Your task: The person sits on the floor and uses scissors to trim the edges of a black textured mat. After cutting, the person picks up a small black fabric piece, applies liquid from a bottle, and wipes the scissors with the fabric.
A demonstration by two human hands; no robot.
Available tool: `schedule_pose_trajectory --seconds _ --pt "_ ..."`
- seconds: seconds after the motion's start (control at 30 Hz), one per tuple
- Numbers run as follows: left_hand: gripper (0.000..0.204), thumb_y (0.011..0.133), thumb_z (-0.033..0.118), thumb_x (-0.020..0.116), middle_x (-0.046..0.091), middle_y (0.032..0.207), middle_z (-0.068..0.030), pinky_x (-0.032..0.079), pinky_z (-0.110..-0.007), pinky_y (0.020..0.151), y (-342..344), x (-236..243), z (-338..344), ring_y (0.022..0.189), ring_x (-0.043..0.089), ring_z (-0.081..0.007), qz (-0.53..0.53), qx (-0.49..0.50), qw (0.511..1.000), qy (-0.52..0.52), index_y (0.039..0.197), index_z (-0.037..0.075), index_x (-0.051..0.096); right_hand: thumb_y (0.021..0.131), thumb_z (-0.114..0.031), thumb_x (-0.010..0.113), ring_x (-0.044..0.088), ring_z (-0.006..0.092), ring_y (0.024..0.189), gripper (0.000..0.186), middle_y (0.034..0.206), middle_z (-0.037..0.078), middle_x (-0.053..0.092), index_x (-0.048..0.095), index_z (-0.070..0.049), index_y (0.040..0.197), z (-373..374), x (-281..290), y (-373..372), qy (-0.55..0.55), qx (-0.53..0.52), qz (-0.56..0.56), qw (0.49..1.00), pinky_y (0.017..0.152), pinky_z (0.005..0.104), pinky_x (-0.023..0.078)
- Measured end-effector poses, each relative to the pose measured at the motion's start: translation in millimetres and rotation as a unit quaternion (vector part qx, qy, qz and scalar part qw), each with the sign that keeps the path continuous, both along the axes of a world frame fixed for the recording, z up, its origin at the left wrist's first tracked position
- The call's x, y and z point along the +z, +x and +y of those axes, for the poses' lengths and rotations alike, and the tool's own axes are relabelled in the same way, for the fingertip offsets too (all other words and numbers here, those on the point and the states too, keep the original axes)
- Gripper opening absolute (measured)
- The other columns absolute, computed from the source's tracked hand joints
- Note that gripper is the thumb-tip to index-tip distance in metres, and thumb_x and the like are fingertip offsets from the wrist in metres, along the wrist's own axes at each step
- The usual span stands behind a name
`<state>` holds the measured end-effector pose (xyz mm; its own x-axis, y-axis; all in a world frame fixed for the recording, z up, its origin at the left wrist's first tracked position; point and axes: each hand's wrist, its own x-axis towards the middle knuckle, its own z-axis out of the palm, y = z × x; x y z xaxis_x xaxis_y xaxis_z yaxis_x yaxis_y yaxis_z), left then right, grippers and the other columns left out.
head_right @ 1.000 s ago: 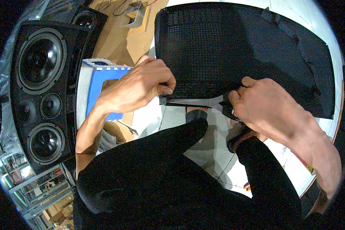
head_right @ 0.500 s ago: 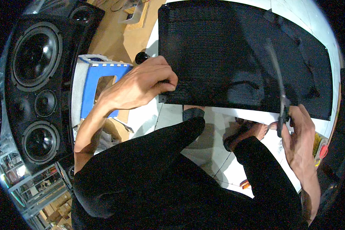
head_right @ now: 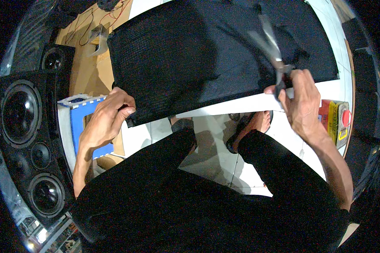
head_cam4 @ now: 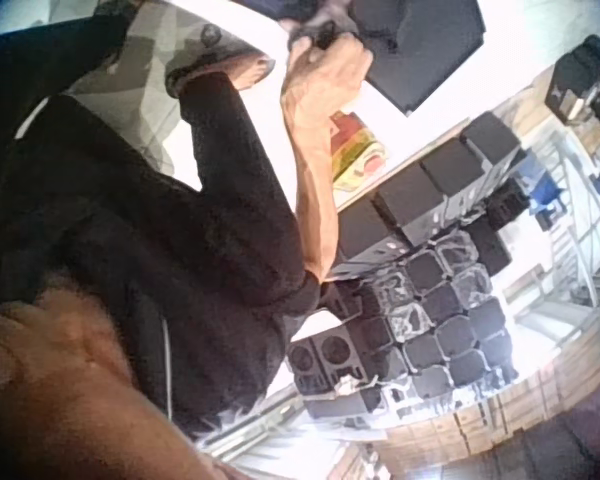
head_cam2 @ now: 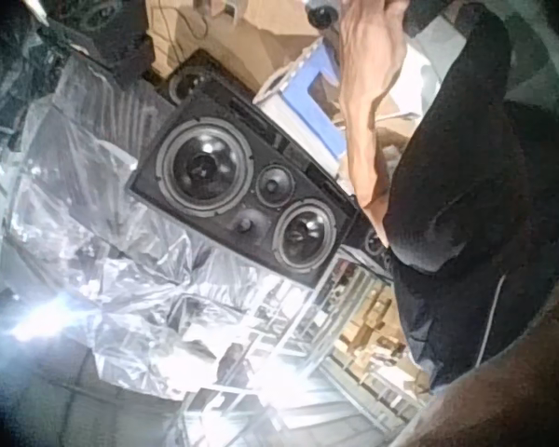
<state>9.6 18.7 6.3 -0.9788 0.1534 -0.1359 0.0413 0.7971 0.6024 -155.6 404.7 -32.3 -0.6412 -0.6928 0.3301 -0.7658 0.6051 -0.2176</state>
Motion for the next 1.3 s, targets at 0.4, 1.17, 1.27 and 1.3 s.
schedule_pose_trajectory --seconds 0.4,1.17,1.27,1.3 --pt "0.020 0.095 0.022 0.053 0.064 0.085 -0.0168 0.048 -0.047 0.072 -28 -6 74 0.080 0.063 -0.0389 0.000 -0.089 0.992 -0.090 0.096 0.003 0.059 0.093 -0.026 0.063 0.058 0.0216 0.082 0.040 0.105 0.012 0.063 0.056 -0.004 0.126 75 -2 -100 0.064 -0.098 0.029 0.993 0.073 0.0340 0.050" --pt "0.027 0.080 0.024 0.071 0.066 0.073 -0.0108 0.048 -0.031 0.066 -60 3 55 0.070 0.063 -0.0189 -0.117 -0.305 0.944 -0.044 0.089 -0.001 0.071 0.076 -0.021 0.075 0.058 0.0343 0.067 0.026 0.069 0.015 0.055 0.062 0.000 0.085 -5 56 240 0.084 -0.017 -0.417 0.905 0.061 0.0442 0.046" --pt "0.026 0.082 0.023 0.070 0.068 0.077 -0.0125 0.049 -0.031 0.067 -66 16 63 0.072 0.065 -0.0197 -0.175 -0.284 0.942 -0.031 0.091 -0.002 0.071 0.077 -0.022 0.074 0.059 0.0369 0.068 0.027 0.068 0.017 0.056 0.061 0.001 0.084 -6 47 245 0.078 -0.052 -0.416 0.905 0.063 0.0459 0.045" --pt "0.027 0.082 0.022 0.069 0.070 0.080 -0.0136 0.049 -0.032 0.068 -66 19 65 0.073 0.066 -0.0209 -0.186 -0.277 0.942 -0.023 0.093 -0.002 0.071 0.077 -0.022 0.074 0.059 0.0370 0.068 0.027 0.068 0.018 0.056 0.061 0.001 0.084 -7 46 245 0.070 -0.065 -0.413 0.906 0.064 0.0461 0.045"
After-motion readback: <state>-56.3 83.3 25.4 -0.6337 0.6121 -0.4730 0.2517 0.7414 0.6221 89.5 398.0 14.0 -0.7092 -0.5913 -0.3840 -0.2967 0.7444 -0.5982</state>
